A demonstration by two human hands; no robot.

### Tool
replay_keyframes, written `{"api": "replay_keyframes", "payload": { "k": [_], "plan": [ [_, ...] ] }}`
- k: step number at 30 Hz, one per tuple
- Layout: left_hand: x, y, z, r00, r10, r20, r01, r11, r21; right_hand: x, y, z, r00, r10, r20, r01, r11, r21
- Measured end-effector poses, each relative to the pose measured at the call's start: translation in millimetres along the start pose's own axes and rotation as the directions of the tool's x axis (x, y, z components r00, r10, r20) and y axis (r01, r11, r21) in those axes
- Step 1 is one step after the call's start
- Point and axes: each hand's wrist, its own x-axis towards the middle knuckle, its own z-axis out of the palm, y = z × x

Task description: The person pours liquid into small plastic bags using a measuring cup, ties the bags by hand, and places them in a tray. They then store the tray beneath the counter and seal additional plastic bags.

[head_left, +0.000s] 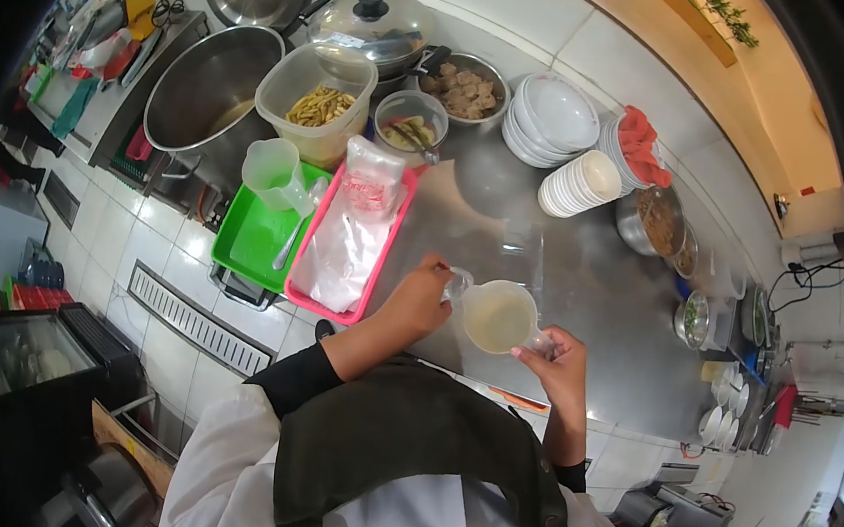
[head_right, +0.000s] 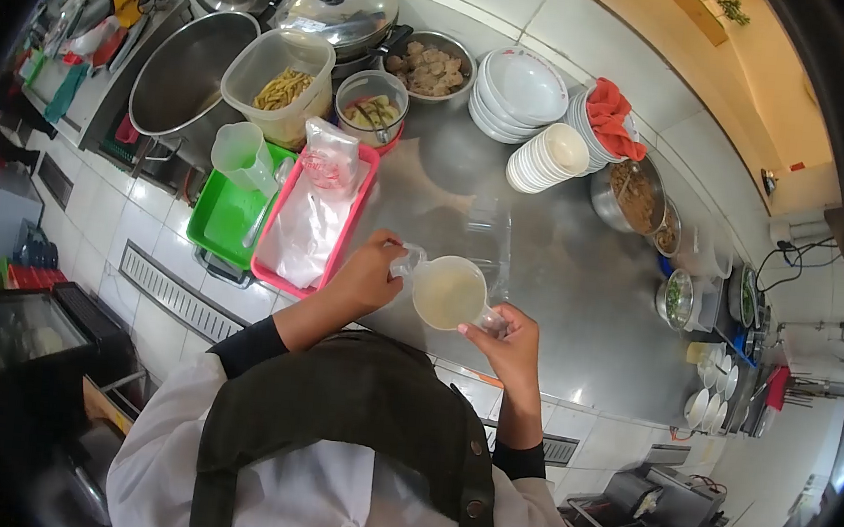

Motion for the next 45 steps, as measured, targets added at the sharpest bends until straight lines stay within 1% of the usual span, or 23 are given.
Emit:
{"api": "replay_keyframes", "payload": {
  "k": [2,8,11,14,17,20,23,29,32,35,38,41,45],
  "plan": [
    [2.0,7.6,-3.5,0.999,-0.039,0.014,0.039,0.998,-0.045,1.1,-7.6,3.5,1.0,0.02,0.0,-0.02,1.0,-0.008],
    [2.3,3.9,-2.3,0.998,-0.043,0.035,0.044,0.998,-0.036,2.6,-5.3,7.3,1.0,0.006,-0.012,-0.007,0.996,-0.091],
    [1.0,-1.0,2.2,0.999,-0.03,0.02,0.031,0.999,-0.039,2.0,-4.8,8.4,1.0,-0.004,-0.023,0.001,0.991,-0.132],
    [-0.3,-0.5,3.3,0.997,-0.065,0.03,0.066,0.997,-0.034,-0.1,-9.3,8.9,1.0,0.005,-0.028,-0.01,0.981,-0.194],
    [-1.8,-2.1,5.4,0.996,-0.077,0.035,0.078,0.997,-0.023,-2.4,-10.3,9.8,0.999,0.009,-0.037,-0.016,0.978,-0.208],
    [-5.0,-11.6,9.4,0.998,0.051,-0.03,-0.05,0.999,0.011,-5.0,-11.6,11.9,0.999,-0.002,-0.045,-0.007,0.979,-0.206],
    [-5.4,-18.4,14.7,1.0,-0.017,0.01,0.017,1.0,-0.012,-7.2,-16.2,13.7,0.999,0.016,-0.042,-0.024,0.978,-0.207],
    [-8.1,-19.8,11.5,1.0,0.018,-0.013,-0.018,1.0,0.006,-8.0,-7.3,11.1,1.0,0.005,-0.029,-0.013,0.965,-0.263],
    [-9.6,-27.7,16.1,0.998,0.045,-0.042,-0.045,0.999,0.007,-9.3,-17.9,14.8,0.999,-0.014,-0.029,0.005,0.958,-0.285],
    [-10.9,-22.4,9.7,1.0,-0.011,-0.001,0.011,1.0,-0.016,-10.1,-24.5,13.9,1.0,0.025,-0.007,-0.026,0.955,-0.294],
    [-12.5,-24.1,8.9,1.0,-0.01,-0.007,0.01,1.0,0.003,-8.8,-16.4,13.0,1.0,0.017,0.0,-0.017,0.97,-0.244],
    [-13.4,-26.3,6.9,0.999,-0.028,0.024,0.029,0.999,-0.02,-7.0,-7.6,11.2,1.0,0.025,0.013,-0.02,0.958,-0.288],
    [-16.3,-31.7,6.7,0.999,-0.038,0.027,0.039,0.999,-0.016,-7.7,-27.3,19.3,1.0,0.001,0.009,0.001,0.965,-0.264]
  ]
}}
